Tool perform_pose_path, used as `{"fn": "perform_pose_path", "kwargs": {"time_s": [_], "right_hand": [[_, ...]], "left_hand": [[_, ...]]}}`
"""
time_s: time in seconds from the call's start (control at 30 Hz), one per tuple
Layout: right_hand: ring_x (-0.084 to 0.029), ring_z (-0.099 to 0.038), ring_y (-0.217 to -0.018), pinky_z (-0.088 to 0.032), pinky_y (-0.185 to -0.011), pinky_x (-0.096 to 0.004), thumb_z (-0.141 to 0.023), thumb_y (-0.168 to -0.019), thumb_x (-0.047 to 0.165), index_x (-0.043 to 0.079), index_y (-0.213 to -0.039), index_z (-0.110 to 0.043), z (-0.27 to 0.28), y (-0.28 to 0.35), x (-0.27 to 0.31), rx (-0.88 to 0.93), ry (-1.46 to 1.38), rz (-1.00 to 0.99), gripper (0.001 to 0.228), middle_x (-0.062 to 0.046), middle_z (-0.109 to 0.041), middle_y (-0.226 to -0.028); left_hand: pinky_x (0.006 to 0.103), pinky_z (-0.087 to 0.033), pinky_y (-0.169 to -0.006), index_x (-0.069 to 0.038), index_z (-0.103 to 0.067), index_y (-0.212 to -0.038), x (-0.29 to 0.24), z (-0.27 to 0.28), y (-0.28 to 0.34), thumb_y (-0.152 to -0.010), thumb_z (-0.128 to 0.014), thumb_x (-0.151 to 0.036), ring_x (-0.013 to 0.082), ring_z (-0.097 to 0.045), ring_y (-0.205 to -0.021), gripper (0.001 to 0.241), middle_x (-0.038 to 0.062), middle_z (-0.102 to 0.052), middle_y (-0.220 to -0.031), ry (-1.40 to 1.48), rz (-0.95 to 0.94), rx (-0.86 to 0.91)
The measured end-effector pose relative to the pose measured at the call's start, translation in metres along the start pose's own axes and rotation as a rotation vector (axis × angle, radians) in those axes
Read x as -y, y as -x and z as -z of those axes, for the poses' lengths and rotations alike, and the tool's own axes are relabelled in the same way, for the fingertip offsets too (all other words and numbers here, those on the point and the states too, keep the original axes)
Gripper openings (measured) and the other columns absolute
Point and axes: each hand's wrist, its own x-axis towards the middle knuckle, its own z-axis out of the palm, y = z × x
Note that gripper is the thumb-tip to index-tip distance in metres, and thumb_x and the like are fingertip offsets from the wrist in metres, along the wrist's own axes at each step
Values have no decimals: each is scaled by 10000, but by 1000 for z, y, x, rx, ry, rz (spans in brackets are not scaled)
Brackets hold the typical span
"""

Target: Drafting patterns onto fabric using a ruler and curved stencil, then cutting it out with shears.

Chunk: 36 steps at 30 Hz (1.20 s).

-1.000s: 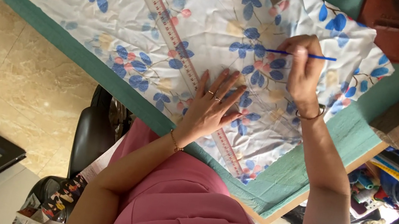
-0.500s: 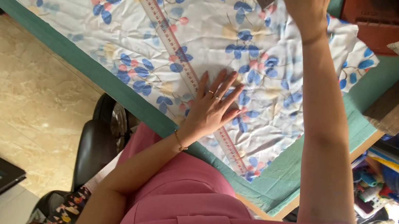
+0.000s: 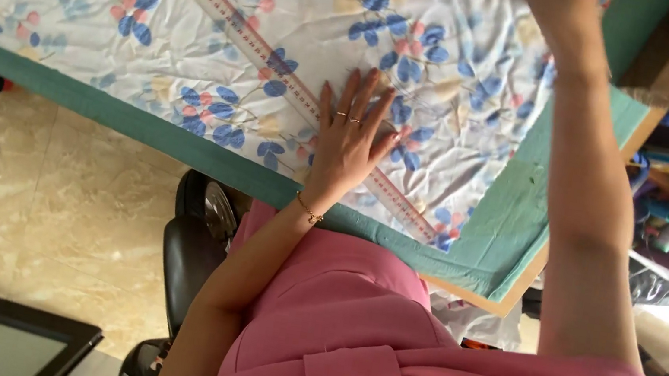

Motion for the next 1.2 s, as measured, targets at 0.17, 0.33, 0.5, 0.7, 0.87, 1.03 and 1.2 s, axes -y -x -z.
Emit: {"fn": "perform_pose_path", "kwargs": {"time_s": [0.17,0.33,0.5,0.7,0.87,1.03,1.2], "right_hand": [[-8,-477,-718,-364,-663,-233,-691,-1137,146,4,-975,-682,91,136,1,100,-244,-195,215,61,-546,-780],[19,-502,-792,-400,-688,-181,-684,-1072,182,58,-1065,-719,108,188,-40,130,-302,-356,129,117,-602,-879],[23,-489,-766,-405,-668,-180,-687,-1060,209,60,-1060,-731,96,188,-70,187,-324,-400,155,115,-609,-847],[5,-421,-734,-342,-628,-210,-724,-1056,217,37,-1025,-736,88,174,-28,198,-274,-412,183,115,-553,-813],[-49,-430,-699,-347,-603,-245,-824,-987,216,26,-1073,-733,77,172,-24,89,58,-254,228,9,-564,-775],[-162,-559,-857,-475,-754,-297,-883,-917,184,27,-1072,-741,64,176,-52,-49,197,-78,263,-70,-614,-954],[-260,-575,-1029,-501,-907,-375,-896,-893,142,39,-1076,-744,56,179,-59,-88,204,-16,259,-99,-591,-1094]], "left_hand": [[658,-129,-1290,-134,-440,-1575,-7,13,-2,-1055,-622,-463,347,-220,-1592,642,121,-233,-1706,16,6,-4],[659,-131,-1285,-115,-437,-1583,-6,8,-1,-1042,-630,-478,345,-215,-1587,679,123,-225,-1708,25,12,11],[678,-119,-1287,-109,-434,-1585,-4,4,-1,-1035,-636,-477,343,-171,-1600,692,132,-193,-1716,30,-2,18],[719,-76,-1240,-119,-510,-1531,0,-3,-8,-1003,-668,-430,345,-126,-1582,633,121,-203,-1696,-18,-41,-42],[684,-53,-1314,-134,-580,-1387,8,8,-32,-1030,-609,-163,273,-134,-1621,359,-43,-348,-1705,-38,-58,35],[680,-50,-1286,-133,-519,-1504,18,-2,-32,-1048,-573,-164,245,-142,-1605,460,-64,-361,-1675,-31,-123,-6],[670,-60,-1295,-133,-498,-1534,15,2,-33,-1053,-568,-183,238,-151,-1607,488,-60,-375,-1671,-42,-95,0]]}}
